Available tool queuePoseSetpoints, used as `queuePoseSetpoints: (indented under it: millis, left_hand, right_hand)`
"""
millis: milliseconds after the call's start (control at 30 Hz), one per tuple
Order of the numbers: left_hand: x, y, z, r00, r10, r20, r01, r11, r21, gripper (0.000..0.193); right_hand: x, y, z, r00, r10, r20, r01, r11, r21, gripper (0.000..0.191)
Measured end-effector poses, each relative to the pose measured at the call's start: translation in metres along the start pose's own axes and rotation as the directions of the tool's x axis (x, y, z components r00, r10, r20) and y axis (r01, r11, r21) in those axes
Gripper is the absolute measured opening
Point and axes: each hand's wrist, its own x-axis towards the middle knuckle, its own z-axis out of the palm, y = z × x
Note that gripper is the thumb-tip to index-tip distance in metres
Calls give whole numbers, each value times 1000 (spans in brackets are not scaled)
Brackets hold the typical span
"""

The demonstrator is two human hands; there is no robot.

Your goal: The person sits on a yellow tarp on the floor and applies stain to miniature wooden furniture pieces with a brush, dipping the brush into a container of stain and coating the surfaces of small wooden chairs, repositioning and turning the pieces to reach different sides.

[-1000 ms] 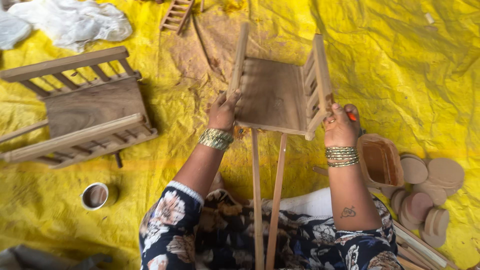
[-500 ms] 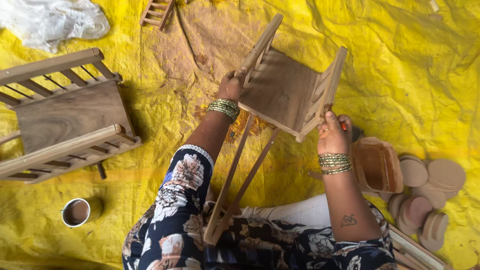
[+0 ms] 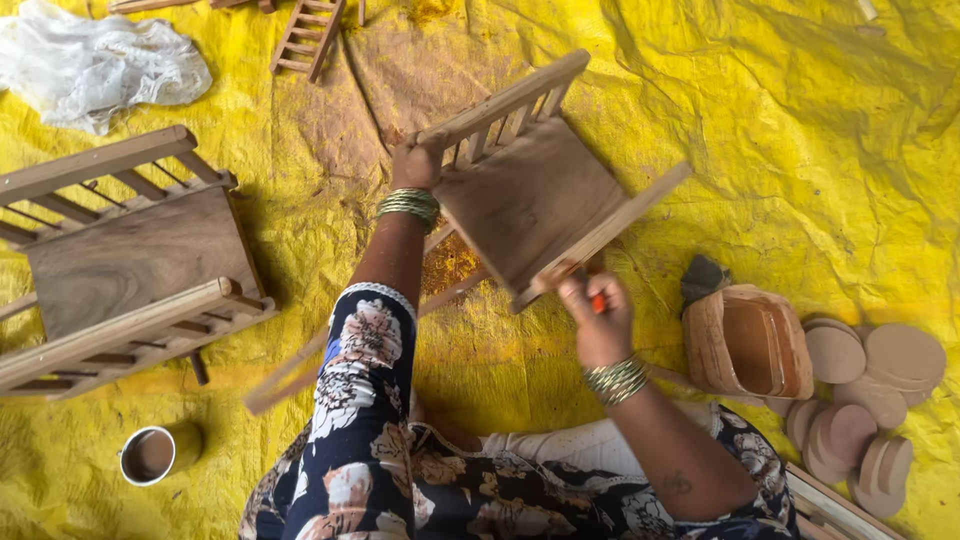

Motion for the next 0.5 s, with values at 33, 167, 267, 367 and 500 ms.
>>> queuePoseSetpoints:
  millis: [33,167,267,367,500]
  left_hand:
    - [-1,-5,0,933,360,27,-356,905,232,19]
    - [-14,-21,1,987,-34,157,61,984,-166,22]
    - [-29,-26,4,979,-87,184,150,920,-362,21]
    - [-39,-31,5,973,222,63,-225,973,40,16]
    - [-40,-26,8,997,-34,67,46,983,-179,27]
  right_hand:
    - [-12,-2,7,999,14,35,-15,1000,19,33]
    - [-48,-5,27,992,56,112,-67,993,97,28]
    - [-70,0,32,996,19,89,-27,996,83,33]
    - [-82,9,28,993,88,84,-95,991,94,30]
    - [-73,20,19,995,46,87,-42,998,-44,29]
